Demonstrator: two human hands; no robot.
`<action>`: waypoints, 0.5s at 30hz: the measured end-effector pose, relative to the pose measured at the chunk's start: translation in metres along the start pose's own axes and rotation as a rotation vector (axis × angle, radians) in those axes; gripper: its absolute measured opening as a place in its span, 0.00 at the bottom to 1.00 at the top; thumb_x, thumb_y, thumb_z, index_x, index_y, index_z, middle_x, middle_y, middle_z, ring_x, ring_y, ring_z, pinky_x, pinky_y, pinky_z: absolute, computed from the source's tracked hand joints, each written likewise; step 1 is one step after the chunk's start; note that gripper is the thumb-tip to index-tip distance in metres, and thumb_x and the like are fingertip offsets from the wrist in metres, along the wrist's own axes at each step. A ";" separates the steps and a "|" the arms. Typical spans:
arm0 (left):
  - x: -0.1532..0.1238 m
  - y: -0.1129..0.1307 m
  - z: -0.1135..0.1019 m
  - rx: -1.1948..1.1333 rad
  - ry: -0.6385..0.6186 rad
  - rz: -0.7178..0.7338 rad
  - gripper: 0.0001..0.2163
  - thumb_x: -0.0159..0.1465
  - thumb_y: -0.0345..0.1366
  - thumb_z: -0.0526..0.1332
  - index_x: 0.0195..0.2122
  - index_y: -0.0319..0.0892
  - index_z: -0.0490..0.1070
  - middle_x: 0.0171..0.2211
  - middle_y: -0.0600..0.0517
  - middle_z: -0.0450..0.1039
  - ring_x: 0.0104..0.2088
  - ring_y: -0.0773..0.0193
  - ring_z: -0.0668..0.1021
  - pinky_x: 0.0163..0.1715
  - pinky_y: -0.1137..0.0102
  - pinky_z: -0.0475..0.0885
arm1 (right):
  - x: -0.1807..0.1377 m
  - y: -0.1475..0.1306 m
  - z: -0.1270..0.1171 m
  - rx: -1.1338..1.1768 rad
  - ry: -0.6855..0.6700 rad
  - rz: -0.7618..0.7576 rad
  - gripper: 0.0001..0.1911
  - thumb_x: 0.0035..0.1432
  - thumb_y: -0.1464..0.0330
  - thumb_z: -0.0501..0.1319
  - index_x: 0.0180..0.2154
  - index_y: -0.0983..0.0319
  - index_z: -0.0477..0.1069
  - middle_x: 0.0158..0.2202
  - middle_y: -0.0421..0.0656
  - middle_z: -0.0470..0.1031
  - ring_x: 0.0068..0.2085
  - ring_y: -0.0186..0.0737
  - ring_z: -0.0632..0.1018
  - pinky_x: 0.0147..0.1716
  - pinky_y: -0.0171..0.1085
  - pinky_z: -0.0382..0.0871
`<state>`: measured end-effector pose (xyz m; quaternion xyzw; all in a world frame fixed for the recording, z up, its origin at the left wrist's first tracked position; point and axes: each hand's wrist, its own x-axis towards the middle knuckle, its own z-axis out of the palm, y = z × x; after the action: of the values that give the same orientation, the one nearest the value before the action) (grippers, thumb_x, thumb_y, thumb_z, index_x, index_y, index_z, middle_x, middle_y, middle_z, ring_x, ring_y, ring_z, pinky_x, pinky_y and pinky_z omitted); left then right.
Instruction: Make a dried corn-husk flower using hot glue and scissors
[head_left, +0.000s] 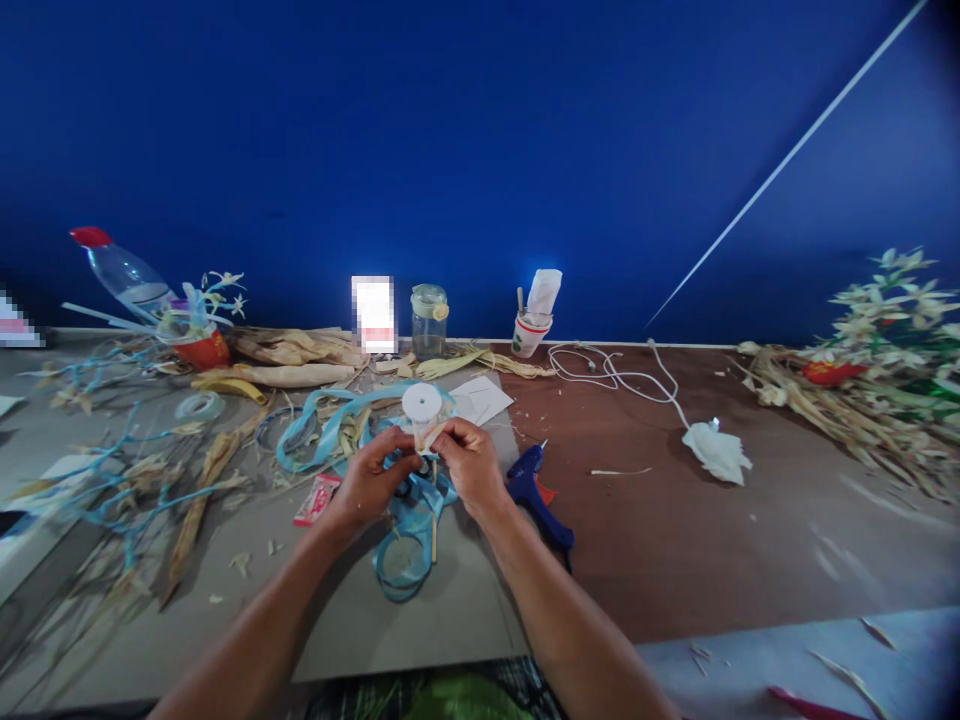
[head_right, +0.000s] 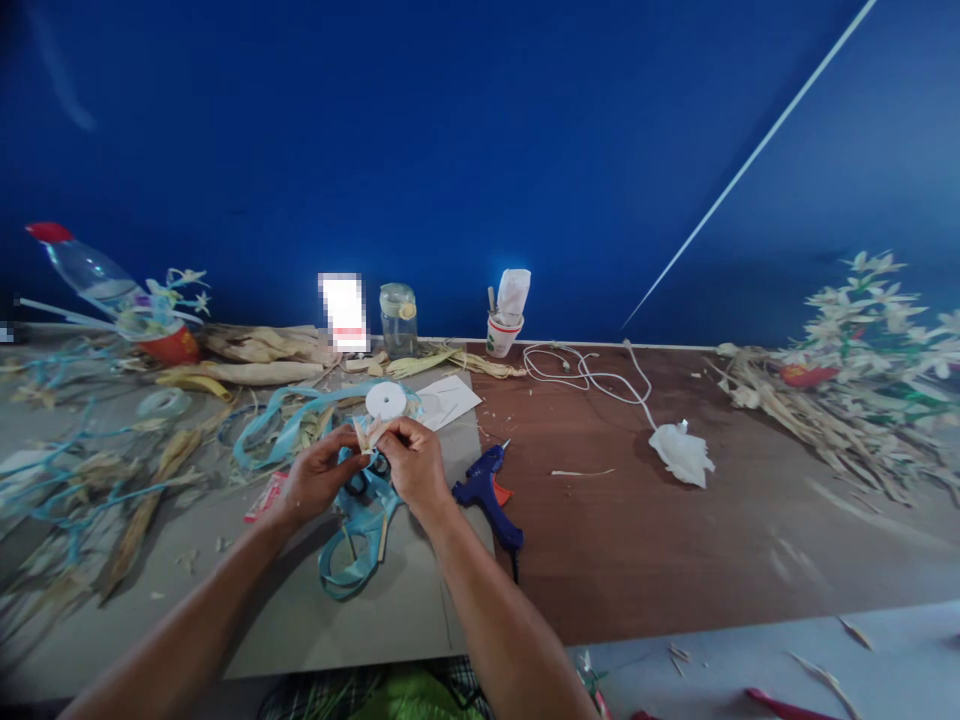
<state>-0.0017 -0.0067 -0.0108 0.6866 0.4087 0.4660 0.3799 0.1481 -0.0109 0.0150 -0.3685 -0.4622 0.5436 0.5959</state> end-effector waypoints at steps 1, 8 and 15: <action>0.000 0.000 -0.001 -0.011 -0.006 0.004 0.04 0.55 0.33 0.62 0.32 0.44 0.75 0.27 0.53 0.71 0.32 0.63 0.72 0.40 0.65 0.65 | 0.000 0.000 0.000 -0.003 -0.006 -0.004 0.07 0.46 0.67 0.62 0.20 0.61 0.72 0.20 0.38 0.70 0.27 0.34 0.70 0.32 0.34 0.62; 0.002 0.001 -0.006 -0.007 -0.011 0.041 0.03 0.55 0.33 0.63 0.31 0.43 0.75 0.27 0.52 0.71 0.33 0.62 0.73 0.38 0.66 0.67 | -0.001 0.000 0.000 0.001 -0.015 0.063 0.06 0.45 0.66 0.63 0.21 0.61 0.73 0.20 0.37 0.70 0.25 0.33 0.67 0.27 0.32 0.59; 0.004 0.003 -0.012 0.034 -0.078 0.114 0.03 0.58 0.33 0.61 0.29 0.43 0.74 0.26 0.52 0.70 0.33 0.63 0.73 0.37 0.66 0.67 | -0.002 -0.003 0.002 0.103 -0.022 0.203 0.06 0.42 0.66 0.64 0.20 0.62 0.72 0.18 0.37 0.69 0.20 0.28 0.60 0.20 0.31 0.50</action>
<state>-0.0112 -0.0027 -0.0036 0.7327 0.3616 0.4531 0.3565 0.1475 -0.0137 0.0178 -0.3761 -0.4005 0.6283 0.5508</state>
